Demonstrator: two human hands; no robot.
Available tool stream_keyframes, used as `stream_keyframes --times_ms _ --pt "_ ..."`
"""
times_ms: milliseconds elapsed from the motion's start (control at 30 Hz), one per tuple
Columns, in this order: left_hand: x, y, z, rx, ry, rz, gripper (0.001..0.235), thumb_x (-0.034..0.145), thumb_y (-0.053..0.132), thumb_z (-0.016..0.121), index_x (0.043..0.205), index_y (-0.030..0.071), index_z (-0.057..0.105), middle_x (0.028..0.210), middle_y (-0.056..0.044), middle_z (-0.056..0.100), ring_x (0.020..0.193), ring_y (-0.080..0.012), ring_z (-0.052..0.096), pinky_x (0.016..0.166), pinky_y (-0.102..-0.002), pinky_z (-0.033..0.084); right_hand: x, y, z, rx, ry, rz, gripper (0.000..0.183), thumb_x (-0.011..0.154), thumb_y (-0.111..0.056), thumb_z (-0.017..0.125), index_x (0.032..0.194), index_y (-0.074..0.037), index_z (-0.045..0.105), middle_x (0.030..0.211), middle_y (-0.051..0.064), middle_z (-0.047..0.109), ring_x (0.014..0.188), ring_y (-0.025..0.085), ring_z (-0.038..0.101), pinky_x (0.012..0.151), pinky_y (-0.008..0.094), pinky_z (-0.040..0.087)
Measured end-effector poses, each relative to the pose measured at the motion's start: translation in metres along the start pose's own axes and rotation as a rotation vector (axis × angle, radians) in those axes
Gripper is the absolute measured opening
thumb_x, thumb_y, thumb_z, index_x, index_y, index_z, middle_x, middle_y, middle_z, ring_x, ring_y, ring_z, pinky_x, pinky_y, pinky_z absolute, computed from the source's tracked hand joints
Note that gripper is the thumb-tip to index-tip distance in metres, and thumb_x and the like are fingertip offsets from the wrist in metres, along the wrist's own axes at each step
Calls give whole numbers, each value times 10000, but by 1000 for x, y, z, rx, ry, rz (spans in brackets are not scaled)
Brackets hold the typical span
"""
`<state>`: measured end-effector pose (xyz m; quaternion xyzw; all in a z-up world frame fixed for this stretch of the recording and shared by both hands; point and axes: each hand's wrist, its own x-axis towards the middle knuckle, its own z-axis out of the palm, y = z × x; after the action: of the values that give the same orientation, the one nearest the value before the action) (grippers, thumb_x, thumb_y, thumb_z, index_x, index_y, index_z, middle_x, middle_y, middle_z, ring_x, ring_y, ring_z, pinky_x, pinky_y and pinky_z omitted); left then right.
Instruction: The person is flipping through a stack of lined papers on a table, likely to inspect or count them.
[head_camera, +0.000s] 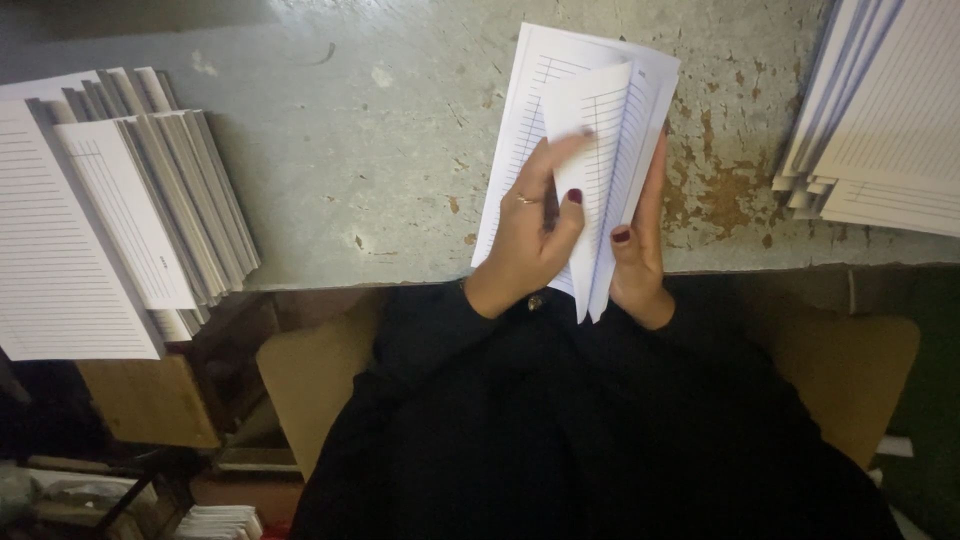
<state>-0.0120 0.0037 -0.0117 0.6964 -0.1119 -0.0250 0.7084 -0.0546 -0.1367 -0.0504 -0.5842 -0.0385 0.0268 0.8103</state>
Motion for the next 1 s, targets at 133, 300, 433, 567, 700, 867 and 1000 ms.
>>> stream_keyframes --times_ms 133,300,433,567,700,867,1000 --pt "3 -3 5 53 1 50 243 1053 158 465 1157 181 683 1078 -48 626 893 -196 628 839 -336 542 -2 -1 2 10 0 13 845 1073 -432 449 1620 -209 -155 1737 161 -107 1631 371 -32 1347 608 61" --pt "12 8 3 44 3 76 195 984 275 702 1169 218 684 1092 -58 608 834 -152 585 807 -332 518 0 -3 6 18 12 14 837 1086 -457 449 1620 -217 -150 1739 178 -74 1631 374 8 1347 606 94" --pt "14 9 3 24 5 81 208 962 255 746 1157 215 687 1091 -62 607 856 -171 622 824 -333 516 -3 2 0 5 5 18 833 1083 -431 445 1621 -217 -153 1739 159 -103 1631 362 -10 1348 598 82" --pt "14 14 3 11 2 77 198 971 244 737 1154 202 675 1056 -73 596 872 -173 614 857 -337 499 -3 4 -4 4 2 16 838 1076 -433 447 1619 -218 -154 1737 162 -100 1632 362 -5 1349 593 89" --pt "16 16 2 0 -7 64 187 977 254 730 1150 206 677 1048 -61 596 879 -171 625 862 -335 498 -4 5 -3 1 6 13 832 1075 -433 445 1623 -221 -145 1735 168 -87 1630 364 12 1345 588 103" --pt "15 16 2 -5 -12 60 181 984 252 721 1150 199 674 1043 -66 594 887 -173 624 871 -336 497 -5 8 -8 24 -8 9 851 1062 -431 452 1619 -218 -156 1732 174 -104 1629 371 -9 1343 593 79" --pt "10 7 2 15 -26 50 188 990 251 704 1165 192 670 1054 -62 597 945 -196 635 919 -352 498 -3 4 -5 20 -1 12 852 1070 -431 448 1614 -203 -166 1734 172 -116 1630 362 -43 1352 583 37"
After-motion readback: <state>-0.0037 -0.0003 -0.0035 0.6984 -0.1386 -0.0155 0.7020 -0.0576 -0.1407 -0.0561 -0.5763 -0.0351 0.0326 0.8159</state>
